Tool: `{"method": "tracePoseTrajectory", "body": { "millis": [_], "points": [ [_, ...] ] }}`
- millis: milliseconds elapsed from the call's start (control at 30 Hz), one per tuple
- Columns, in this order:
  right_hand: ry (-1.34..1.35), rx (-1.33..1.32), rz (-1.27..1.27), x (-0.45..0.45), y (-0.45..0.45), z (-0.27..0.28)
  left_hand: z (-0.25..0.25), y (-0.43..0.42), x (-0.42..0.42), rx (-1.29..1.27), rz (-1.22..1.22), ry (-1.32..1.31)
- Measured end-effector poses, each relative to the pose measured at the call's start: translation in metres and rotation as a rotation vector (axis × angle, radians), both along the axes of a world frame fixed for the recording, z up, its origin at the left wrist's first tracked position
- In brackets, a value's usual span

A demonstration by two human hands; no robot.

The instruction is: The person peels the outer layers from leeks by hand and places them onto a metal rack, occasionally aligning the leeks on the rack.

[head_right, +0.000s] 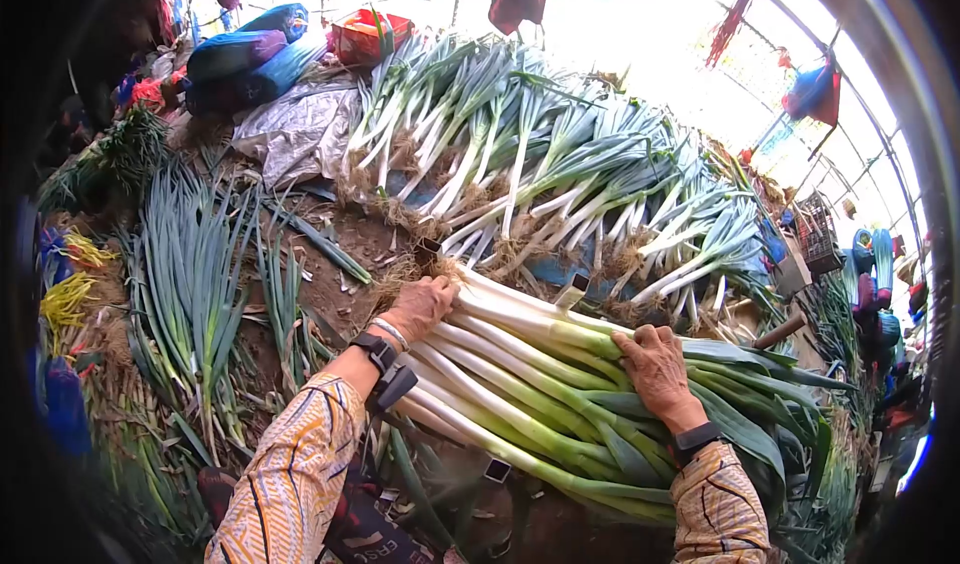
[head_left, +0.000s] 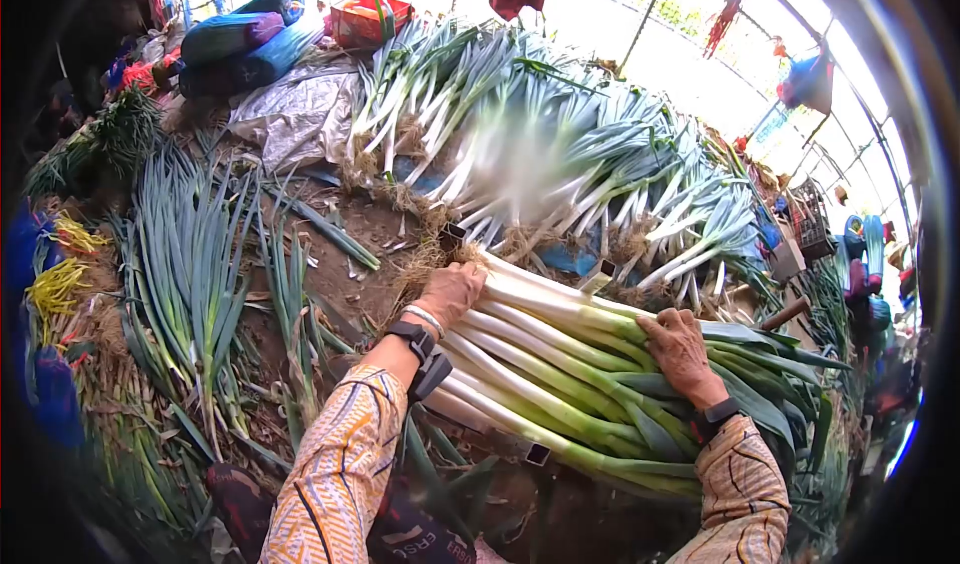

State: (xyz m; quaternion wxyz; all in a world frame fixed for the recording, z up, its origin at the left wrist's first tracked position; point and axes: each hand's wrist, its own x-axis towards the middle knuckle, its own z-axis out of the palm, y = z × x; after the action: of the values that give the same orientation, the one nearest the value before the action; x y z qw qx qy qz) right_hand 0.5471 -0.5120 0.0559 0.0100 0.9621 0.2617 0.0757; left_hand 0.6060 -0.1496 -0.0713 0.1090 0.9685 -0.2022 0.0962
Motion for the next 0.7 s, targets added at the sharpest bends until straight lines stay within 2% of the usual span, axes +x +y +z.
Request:
{"method": "tracePoseTrajectory", "body": {
  "millis": [100,200,233,333,367,467,567,700],
  "points": [
    [0.016,0.060,-0.020,-0.003,-0.003,-0.003,0.012,0.010,0.011,-0.214,-0.093,-0.074],
    [-0.038,0.036,-0.087,-0.010,0.002,-0.007,0.018,0.000,0.033,-0.098,-0.203,0.069],
    [-0.046,0.031,-0.064,-0.009,0.001,-0.008,-0.006,-0.005,0.042,-0.085,-0.221,0.004],
    [0.019,0.009,-0.065,-0.004,0.004,-0.004,0.004,-0.010,0.048,-0.073,-0.178,0.174],
    [0.005,-0.014,-0.070,-0.004,0.006,-0.004,0.003,-0.011,0.055,-0.122,-0.176,0.306],
    [0.005,-0.014,-0.055,-0.003,0.008,-0.005,-0.007,-0.015,0.060,-0.033,-0.199,0.220],
    [0.051,-0.005,-0.058,-0.001,0.009,-0.002,-0.015,-0.001,0.045,-0.145,-0.202,-0.013],
    [0.078,0.004,-0.036,0.003,0.012,-0.005,-0.026,0.009,0.039,-0.135,-0.204,0.045]
  ]
}}
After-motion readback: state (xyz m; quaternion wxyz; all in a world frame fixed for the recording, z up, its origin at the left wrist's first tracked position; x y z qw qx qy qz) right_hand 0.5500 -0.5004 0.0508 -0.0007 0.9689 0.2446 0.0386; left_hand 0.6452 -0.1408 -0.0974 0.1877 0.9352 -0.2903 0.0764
